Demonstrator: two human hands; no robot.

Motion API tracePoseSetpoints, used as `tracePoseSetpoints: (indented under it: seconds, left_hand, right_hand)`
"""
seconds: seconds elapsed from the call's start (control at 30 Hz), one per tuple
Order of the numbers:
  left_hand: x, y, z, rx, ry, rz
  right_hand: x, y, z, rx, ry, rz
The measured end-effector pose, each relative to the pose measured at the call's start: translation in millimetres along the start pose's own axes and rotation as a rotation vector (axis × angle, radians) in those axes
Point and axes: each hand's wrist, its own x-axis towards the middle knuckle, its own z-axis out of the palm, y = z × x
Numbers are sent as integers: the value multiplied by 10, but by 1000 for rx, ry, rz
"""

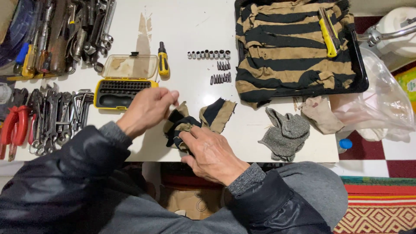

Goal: Repairing or inspecting a camouflage glove on a workbench

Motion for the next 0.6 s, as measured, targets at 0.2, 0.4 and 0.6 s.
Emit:
tracePoseSetpoints:
  seconds: [0.2, 0.4, 0.6]
  left_hand:
    - [-346, -183, -2, -131, -69, -17]
    - [-525, -168, -143, -267, -28, -32]
    - [-704, -336, -316, -359, 156, 34]
  right_hand:
    - [23, 82, 85, -32, 0, 1]
    - [29, 53, 49, -19, -8, 16]
    - [16, 34, 52, -3, 14, 40]
